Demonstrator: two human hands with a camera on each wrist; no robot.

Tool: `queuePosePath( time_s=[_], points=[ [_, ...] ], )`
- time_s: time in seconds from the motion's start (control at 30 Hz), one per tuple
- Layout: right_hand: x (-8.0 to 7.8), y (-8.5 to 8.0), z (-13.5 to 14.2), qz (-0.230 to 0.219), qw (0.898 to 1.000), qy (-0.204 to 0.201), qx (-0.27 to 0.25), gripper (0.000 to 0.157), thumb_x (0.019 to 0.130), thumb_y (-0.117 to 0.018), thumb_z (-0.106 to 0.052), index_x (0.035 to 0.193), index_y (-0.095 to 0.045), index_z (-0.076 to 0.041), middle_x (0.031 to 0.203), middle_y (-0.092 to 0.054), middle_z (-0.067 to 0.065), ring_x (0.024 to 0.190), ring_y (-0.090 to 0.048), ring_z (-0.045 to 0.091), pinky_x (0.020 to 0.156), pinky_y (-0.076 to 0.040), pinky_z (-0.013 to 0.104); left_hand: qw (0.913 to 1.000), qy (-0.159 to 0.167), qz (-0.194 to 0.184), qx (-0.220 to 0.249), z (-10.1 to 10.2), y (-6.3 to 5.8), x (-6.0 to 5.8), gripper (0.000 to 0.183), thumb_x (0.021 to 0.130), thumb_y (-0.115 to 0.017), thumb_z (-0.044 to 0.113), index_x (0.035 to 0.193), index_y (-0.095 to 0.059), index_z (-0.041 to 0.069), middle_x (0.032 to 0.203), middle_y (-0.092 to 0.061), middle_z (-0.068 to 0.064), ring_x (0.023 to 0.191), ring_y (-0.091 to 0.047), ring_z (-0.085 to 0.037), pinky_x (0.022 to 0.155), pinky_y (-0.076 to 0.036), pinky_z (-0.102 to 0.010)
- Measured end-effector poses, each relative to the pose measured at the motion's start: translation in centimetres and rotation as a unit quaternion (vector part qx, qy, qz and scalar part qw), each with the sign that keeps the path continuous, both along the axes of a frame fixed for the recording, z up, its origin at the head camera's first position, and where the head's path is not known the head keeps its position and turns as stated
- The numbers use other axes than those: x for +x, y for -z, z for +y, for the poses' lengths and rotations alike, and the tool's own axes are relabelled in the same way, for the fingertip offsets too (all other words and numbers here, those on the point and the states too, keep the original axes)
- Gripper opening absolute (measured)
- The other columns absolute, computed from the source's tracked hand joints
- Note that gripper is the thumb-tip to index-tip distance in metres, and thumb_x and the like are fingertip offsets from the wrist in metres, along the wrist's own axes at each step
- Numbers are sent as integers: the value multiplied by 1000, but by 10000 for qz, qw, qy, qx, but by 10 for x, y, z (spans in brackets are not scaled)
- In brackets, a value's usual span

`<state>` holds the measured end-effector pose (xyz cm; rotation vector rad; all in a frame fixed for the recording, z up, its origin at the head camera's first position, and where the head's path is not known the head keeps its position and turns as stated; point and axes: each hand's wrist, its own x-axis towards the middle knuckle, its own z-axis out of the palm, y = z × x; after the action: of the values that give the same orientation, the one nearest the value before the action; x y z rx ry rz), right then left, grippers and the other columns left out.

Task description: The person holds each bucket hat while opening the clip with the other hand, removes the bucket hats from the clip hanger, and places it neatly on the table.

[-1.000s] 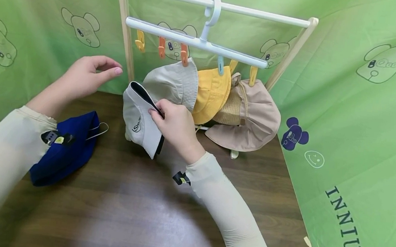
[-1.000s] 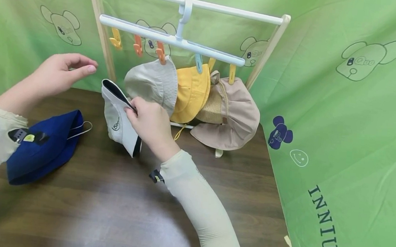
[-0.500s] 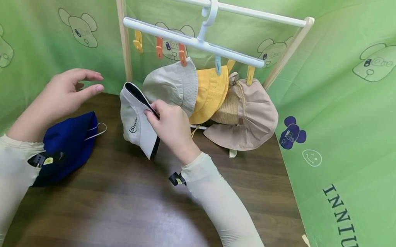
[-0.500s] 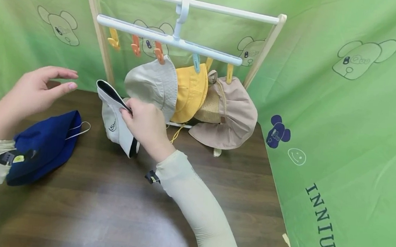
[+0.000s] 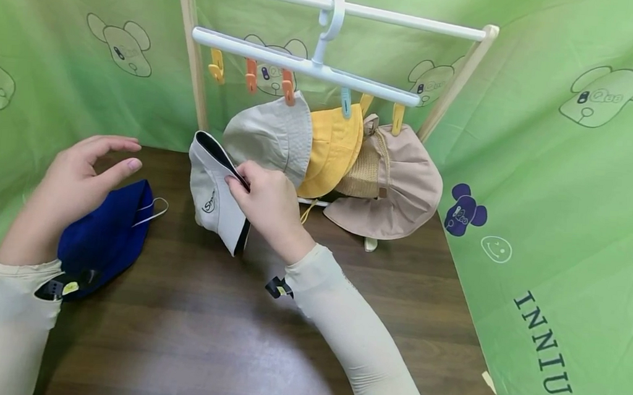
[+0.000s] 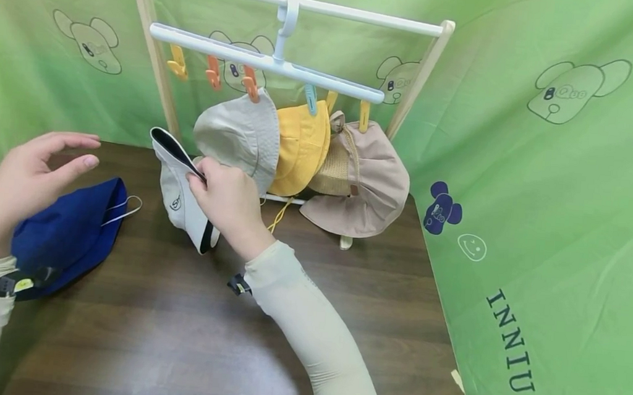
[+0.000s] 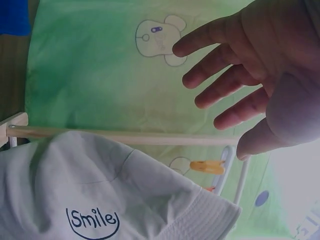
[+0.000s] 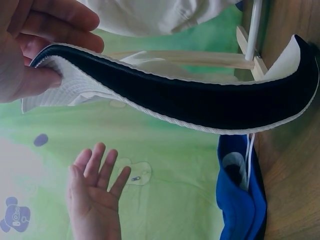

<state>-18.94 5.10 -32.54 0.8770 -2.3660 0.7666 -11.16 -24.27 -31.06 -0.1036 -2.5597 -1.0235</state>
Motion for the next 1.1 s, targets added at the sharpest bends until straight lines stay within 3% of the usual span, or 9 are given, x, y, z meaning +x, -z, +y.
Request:
queuePosePath(
  time_s=[0.1,0.2,0.57,0.77,1.1],
  points=[
    [0,0,-3,-9,10000,33,5,10,95,-73,-31,93,-74,-21,68,-66,-8,60,-59,12,55,-48,34,9998,-55,131,140,-3,4,4,34,102,-65,33,131,-68,15,139,-61,13,126,-47,9,98,-33,-12],
    [1,1,-5,1,10000,64,33,10,96,-72,-31,93,-74,-21,69,-65,-9,60,-59,12,55,-48,35,9994,-86,227,236,-5,5,6,34,101,-66,31,132,-68,15,137,-62,17,118,-47,15,92,-34,-8],
    [4,6,-20,329,9994,72,123,9,95,-72,-29,92,-73,-21,66,-64,-9,57,-58,11,55,-48,34,9979,-220,375,479,-10,6,12,36,101,-68,26,135,-67,17,135,-62,17,109,-53,14,86,-38,-2],
    [8,12,-30,402,9990,38,198,15,95,-72,-29,83,-67,-22,61,-57,-9,54,-57,14,52,-47,36,9963,-140,571,620,-7,4,12,34,100,-69,21,134,-68,14,128,-61,24,104,-57,13,85,-39,-2],
    [11,25,-40,376,9986,-75,371,11,96,-70,-29,88,-70,-22,66,-64,-9,59,-63,14,53,-48,34,9954,-126,713,629,-1,6,15,34,99,-70,19,132,-69,14,130,-63,22,105,-57,11,86,-39,-4]
  ],
)
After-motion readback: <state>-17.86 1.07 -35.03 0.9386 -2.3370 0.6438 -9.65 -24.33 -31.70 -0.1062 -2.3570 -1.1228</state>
